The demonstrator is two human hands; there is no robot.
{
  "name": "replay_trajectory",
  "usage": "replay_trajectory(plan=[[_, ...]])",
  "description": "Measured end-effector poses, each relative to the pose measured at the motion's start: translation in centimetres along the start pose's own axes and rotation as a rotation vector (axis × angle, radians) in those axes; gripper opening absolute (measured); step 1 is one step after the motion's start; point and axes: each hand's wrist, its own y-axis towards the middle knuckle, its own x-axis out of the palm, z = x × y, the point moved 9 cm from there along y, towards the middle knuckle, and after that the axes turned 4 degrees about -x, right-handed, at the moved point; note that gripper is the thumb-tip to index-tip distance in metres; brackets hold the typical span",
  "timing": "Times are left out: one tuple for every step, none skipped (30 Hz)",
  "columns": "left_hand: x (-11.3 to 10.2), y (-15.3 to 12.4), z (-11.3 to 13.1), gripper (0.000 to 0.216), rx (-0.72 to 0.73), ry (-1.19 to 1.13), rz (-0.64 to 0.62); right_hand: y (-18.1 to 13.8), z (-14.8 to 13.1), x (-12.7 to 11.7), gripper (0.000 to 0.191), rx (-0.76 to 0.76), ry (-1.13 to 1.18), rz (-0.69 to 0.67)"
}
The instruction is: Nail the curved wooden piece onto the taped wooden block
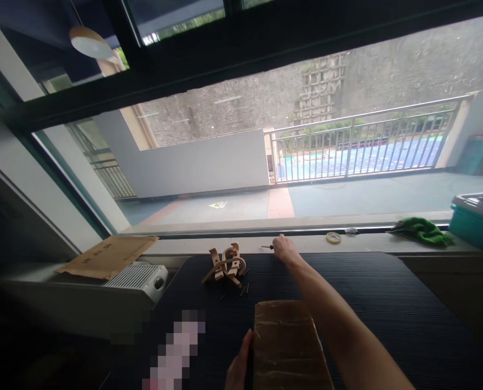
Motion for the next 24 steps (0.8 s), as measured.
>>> replay_trajectory(plan=[[-0.3,-0.3,0.2,0.078,0.007,0.000,0.007,-1.3,0.5,-0.7,0.033,-0.013,0.042,0.010],[-0.5,-0.5,0.4,0.080,0.004,0.003,0.015,-2.9,1.0,-1.3,0.031,-0.033,0.088,0.026],[-0.7,-0.7,0.6,0.080,-0.002,0.007,0.024,-5.0,1.4,-1.8,0.028,-0.061,0.139,0.037],[-0.8,-0.8,0.8,0.078,-0.004,0.005,0.032,-7.3,1.9,-2.0,0.028,-0.087,0.193,0.043],[-0.9,-0.9,1.0,0.075,-0.003,-0.004,0.039,-9.8,2.4,-1.9,0.030,-0.112,0.246,0.046],[-1.0,-1.1,1.3,0.073,-0.001,-0.020,0.044,-12.4,2.9,-1.5,0.031,-0.136,0.292,0.046],[-1.1,-1.2,1.6,0.071,-0.004,-0.042,0.045,-14.9,3.2,-1.0,0.033,-0.162,0.355,0.068],[-1.1,-1.3,1.9,0.071,-0.016,-0.069,0.039,-17.2,3.8,-0.7,0.033,-0.174,0.500,0.144],[-1.1,-1.3,2.2,0.071,-0.043,-0.098,0.025,-19.1,4.5,-0.1,0.034,-0.157,0.599,0.202],[-1.1,-1.2,2.3,0.071,-0.090,-0.124,0.005,-20.6,5.0,0.9,0.034,-0.125,0.647,0.233],[-1.2,-1.0,2.5,0.071,-0.151,-0.150,-0.023,-21.7,5.4,2.0,0.035,-0.097,0.681,0.231],[-1.3,-0.5,2.6,0.069,-0.225,-0.171,-0.043,-22.4,5.5,2.9,0.035,-0.077,0.710,0.240],[-1.7,0.1,2.6,0.062,-0.304,-0.180,-0.046,-22.7,5.5,3.4,0.035,-0.068,0.735,0.249],[-2.4,1.2,3.0,0.057,-0.336,-0.178,-0.034,-22.9,5.5,3.7,0.035,-0.059,0.760,0.260],[-3.9,2.6,3.4,0.054,-0.333,-0.162,0.052,-22.9,5.4,3.7,0.035,-0.054,0.781,0.277],[-5.5,4.3,3.9,0.050,-0.304,-0.132,0.145,-22.9,5.4,3.4,0.035,-0.051,0.800,0.297],[-7.3,6.0,4.2,0.046,-0.268,-0.074,0.242,-23.0,5.3,2.9,0.035,-0.049,0.817,0.320],[-9.0,7.8,4.1,0.042,-0.254,0.031,0.324,-23.1,5.3,2.3,0.035,-0.048,0.830,0.342],[-10.6,9.3,3.4,0.039,-0.299,0.185,0.389,-23.3,5.3,1.8,0.035,-0.049,0.840,0.359],[-11.8,10.8,2.3,0.038,-0.342,0.243,0.409,-23.5,5.3,1.3,0.036,-0.049,0.847,0.369],[-12.8,12.2,1.1,0.037,-0.377,0.280,0.409,-23.7,5.3,1.0,0.036,-0.048,0.854,0.374],[-13.6,13.3,-0.1,0.036,-0.404,0.322,0.391,-23.9,5.4,0.9,0.037,-0.044,0.857,0.372],[-14.2,14.2,-1.2,0.032,-0.426,0.367,0.357,-24.1,5.5,0.8,0.037,-0.042,0.858,0.363],[-14.6,14.9,-2.2,0.030,-0.435,0.414,0.313,-24.2,5.6,0.9,0.038,-0.040,0.858,0.354]])
